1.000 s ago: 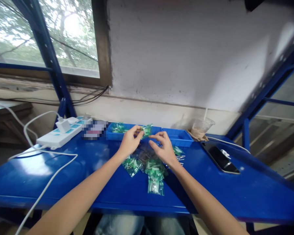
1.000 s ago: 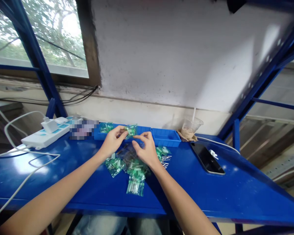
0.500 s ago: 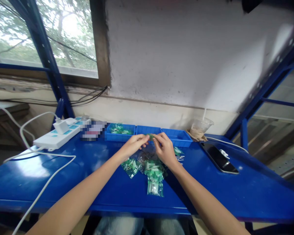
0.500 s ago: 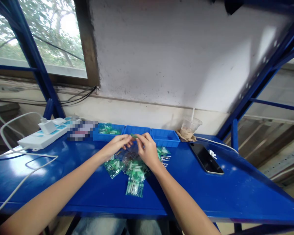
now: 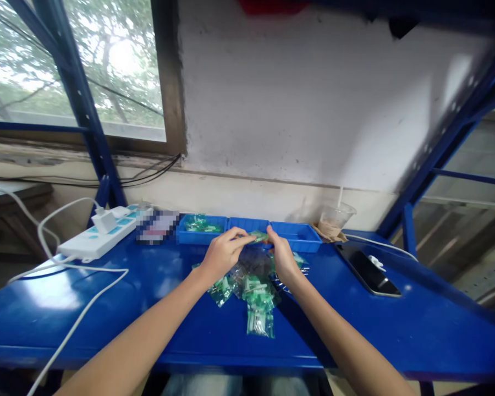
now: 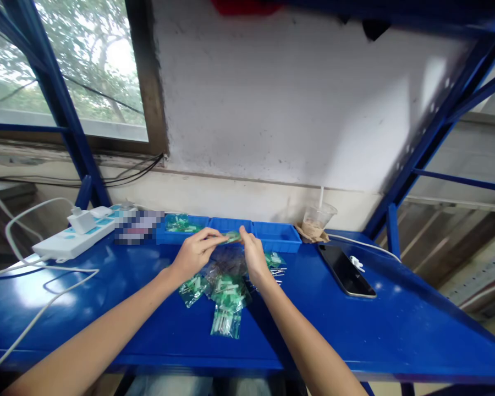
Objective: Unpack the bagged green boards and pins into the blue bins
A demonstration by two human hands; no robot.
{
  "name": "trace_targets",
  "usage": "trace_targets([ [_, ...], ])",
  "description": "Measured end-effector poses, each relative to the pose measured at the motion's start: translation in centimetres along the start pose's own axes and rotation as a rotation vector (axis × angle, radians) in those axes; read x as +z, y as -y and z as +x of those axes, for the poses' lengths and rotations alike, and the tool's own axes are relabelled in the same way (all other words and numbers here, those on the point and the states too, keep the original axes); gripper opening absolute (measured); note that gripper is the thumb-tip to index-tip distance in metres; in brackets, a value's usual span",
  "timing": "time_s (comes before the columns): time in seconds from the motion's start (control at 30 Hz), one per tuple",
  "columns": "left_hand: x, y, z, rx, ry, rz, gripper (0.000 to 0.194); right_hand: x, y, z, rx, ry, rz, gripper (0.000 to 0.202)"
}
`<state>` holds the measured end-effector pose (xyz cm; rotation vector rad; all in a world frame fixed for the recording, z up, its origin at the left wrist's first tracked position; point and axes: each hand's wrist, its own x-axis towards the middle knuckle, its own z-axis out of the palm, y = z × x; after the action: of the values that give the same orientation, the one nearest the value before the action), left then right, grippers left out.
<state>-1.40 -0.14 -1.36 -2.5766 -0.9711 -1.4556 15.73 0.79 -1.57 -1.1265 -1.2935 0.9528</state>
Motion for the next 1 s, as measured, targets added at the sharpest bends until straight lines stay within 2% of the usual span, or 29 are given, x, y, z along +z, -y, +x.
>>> trace_targets([
  [0.07, 0.1, 0.1, -0.1, 0.046, 0.039, 0.021, 0.036, 0.0, -0.2, 0.2, 0.073, 0.004, 0.049, 0.035],
  [0.1, 0.1, 0.1, -0.1, 0.043, 0.05, 0.008, 0.036, 0.0, -0.2, 0.2, 0.06, 0.028, 0.048, 0.032],
  [0.17, 0.1, -0.1, 0.0, -0.038, 0.064, -0.075, 0.03, 0.0, 0.0, -0.1, -0.066, 0.075, -0.014, 0.029],
  [0.23, 0.1, -0.5, 0.3, -0.23, 0.056, -0.239, 0.023, 0.1, 0.3, -0.5, -0.295, 0.087, -0.189, 0.027],
  [0.33, 0.3, -0.6, 0.7, -0.632, 0.014, -0.586, 0.044, 0.0, 0.6, -1.0, -0.593, 0.093, -0.521, 0.027],
  [0.4, 0.4, -0.3, 0.8, -0.835, -0.005, -0.748, 0.052, -0.1, 0.6, -1.1, -0.669, 0.102, -0.651, 0.028],
  [0.47, 0.6, 0.1, 0.8, -0.891, -0.012, -0.759, 0.046, -0.2, 0.5, -1.0, -0.692, 0.111, -0.683, 0.032],
  [0.57, 0.6, 0.4, 0.7, -0.742, -0.073, -0.55, 0.031, -0.1, 0.6, -1.0, -0.666, 0.143, -0.619, 0.037],
  [0.63, 0.4, 0.3, 0.6, -0.566, -0.137, -0.338, 0.024, 0.0, 0.7, -1.0, -0.567, 0.144, -0.529, 0.027],
  [0.67, 0.2, 0.1, 0.6, -0.463, -0.15, -0.245, 0.021, 0.2, 0.7, -1.0, -0.486, 0.138, -0.464, 0.021],
  [0.7, 0.1, -0.1, 0.5, -0.358, -0.15, -0.169, 0.019, 0.3, 0.7, -0.9, -0.387, 0.127, -0.382, 0.024],
  [0.77, 0.0, -0.6, 0.4, -0.167, -0.11, -0.07, 0.02, 0.4, 0.5, -0.6, -0.166, 0.112, -0.185, 0.041],
  [0.83, 0.1, -0.9, 0.3, -0.044, -0.055, -0.004, 0.022, 0.3, 0.2, -0.3, 0.008, 0.115, -0.01, 0.047],
  [0.87, 0.2, -1.0, 0.2, -0.012, -0.029, 0.021, 0.023, 0.2, 0.2, -0.1, 0.047, 0.113, 0.041, 0.047],
  [0.93, 0.5, -1.0, 0.1, -0.013, 0.017, 0.03, 0.025, 0.1, 0.2, 0.0, -0.004, 0.098, 0.035, 0.043],
  [1.0, 0.7, -1.0, 0.2, -0.115, 0.04, -0.045, 0.024, -0.1, 0.4, -0.2, -0.192, 0.067, -0.099, 0.039],
])
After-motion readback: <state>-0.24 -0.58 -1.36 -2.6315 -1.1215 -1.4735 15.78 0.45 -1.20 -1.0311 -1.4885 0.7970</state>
